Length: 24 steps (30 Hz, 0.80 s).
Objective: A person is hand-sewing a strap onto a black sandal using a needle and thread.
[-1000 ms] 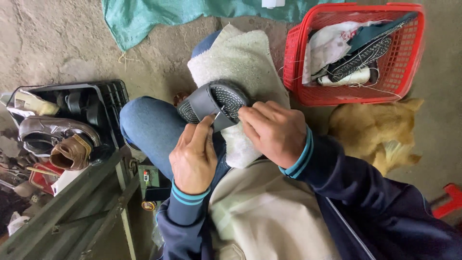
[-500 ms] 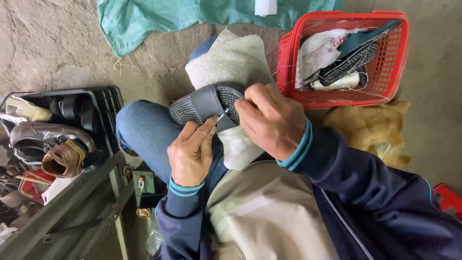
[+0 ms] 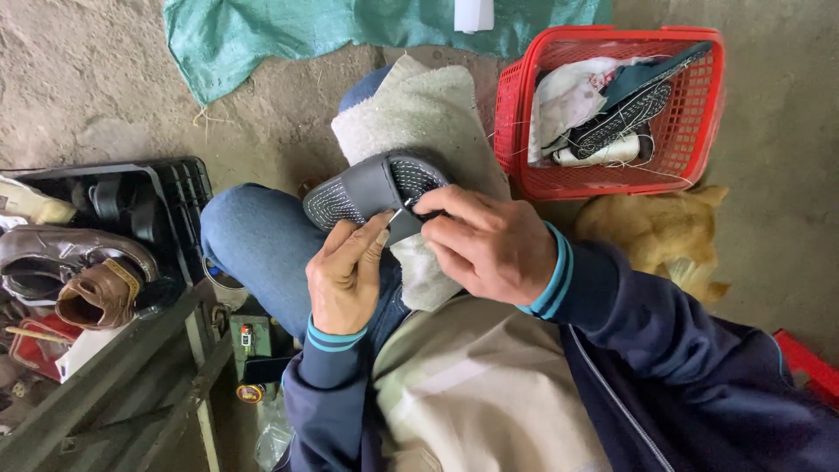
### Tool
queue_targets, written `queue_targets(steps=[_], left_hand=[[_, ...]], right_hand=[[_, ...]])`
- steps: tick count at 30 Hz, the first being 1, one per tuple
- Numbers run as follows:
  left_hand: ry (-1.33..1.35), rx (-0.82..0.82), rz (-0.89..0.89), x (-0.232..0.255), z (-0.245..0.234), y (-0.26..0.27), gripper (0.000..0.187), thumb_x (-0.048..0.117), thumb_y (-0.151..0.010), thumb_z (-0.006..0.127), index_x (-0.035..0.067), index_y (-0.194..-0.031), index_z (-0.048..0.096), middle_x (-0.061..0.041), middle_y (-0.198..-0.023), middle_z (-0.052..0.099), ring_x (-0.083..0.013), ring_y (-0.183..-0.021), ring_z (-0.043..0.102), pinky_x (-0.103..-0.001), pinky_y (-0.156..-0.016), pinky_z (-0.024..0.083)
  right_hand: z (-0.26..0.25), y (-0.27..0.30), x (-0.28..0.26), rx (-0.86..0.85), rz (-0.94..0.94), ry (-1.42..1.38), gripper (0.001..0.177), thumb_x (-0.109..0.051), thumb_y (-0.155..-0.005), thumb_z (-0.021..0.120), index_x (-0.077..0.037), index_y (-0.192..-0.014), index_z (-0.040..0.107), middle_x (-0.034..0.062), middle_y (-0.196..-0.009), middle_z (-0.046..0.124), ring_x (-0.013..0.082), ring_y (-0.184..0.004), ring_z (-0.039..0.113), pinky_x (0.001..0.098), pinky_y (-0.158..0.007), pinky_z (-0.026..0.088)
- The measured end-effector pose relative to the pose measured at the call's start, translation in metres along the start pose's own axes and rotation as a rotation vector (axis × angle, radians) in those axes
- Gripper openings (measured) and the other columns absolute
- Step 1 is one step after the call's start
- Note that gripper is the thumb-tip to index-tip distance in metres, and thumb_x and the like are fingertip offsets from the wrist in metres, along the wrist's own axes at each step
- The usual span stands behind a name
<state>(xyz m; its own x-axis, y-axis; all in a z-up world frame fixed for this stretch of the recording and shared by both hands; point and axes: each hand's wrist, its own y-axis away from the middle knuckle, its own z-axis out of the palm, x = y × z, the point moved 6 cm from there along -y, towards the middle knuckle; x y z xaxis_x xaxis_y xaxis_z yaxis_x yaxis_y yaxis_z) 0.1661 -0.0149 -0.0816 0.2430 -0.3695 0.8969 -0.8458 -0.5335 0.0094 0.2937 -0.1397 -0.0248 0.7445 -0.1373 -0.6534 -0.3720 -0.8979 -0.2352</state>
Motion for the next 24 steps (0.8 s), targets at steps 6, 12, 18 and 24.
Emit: queue_targets(steps=[6, 12, 18, 24], left_hand=[[0.015, -0.001, -0.021, -0.008, 0.000, 0.005, 0.022, 0.007, -0.100, 0.067, 0.012, -0.117, 0.080, -0.010, -0.080, 0.064, -0.0224, -0.065, 0.063, -0.032, -0.063, 0.052], [-0.012, 0.021, -0.025, -0.003, 0.001, 0.004, 0.022, 0.006, -0.101, 0.065, 0.012, -0.116, 0.079, -0.010, -0.079, 0.063, -0.0242, -0.064, 0.062, -0.034, -0.063, 0.053], [-0.038, 0.027, -0.001, -0.007, 0.003, 0.005, 0.022, 0.007, -0.100, 0.066, 0.012, -0.116, 0.080, -0.009, -0.079, 0.064, -0.0247, -0.065, 0.064, -0.034, -0.064, 0.054], [-0.061, 0.031, -0.009, -0.007, 0.003, 0.005, 0.021, 0.010, -0.101, 0.066, 0.015, -0.115, 0.080, -0.008, -0.080, 0.064, -0.0263, -0.067, 0.066, -0.034, -0.066, 0.055]], right_hand=[[0.009, -0.004, 0.017, -0.090, 0.172, -0.687, 0.009, -0.006, -0.099, 0.054, -0.007, -0.095, 0.062, 0.0097, -0.096, 0.072, 0.0171, -0.050, 0.063, 0.0283, -0.048, 0.053], [0.030, 0.003, 0.041, 0.081, 0.316, -0.405, 0.018, 0.001, -0.098, 0.061, -0.008, -0.106, 0.074, 0.0095, -0.092, 0.072, 0.0183, -0.056, 0.071, 0.0301, -0.051, 0.058], [0.042, 0.011, 0.043, 0.156, 0.301, -0.187, 0.018, -0.008, -0.103, 0.063, -0.014, -0.113, 0.075, 0.0057, -0.094, 0.075, 0.0182, -0.065, 0.074, 0.0310, -0.064, 0.064], [0.047, 0.010, 0.043, 0.107, 0.293, -0.151, 0.016, -0.005, -0.101, 0.064, -0.012, -0.111, 0.075, 0.0084, -0.095, 0.076, 0.0296, -0.084, 0.077, 0.0383, -0.074, 0.064]])
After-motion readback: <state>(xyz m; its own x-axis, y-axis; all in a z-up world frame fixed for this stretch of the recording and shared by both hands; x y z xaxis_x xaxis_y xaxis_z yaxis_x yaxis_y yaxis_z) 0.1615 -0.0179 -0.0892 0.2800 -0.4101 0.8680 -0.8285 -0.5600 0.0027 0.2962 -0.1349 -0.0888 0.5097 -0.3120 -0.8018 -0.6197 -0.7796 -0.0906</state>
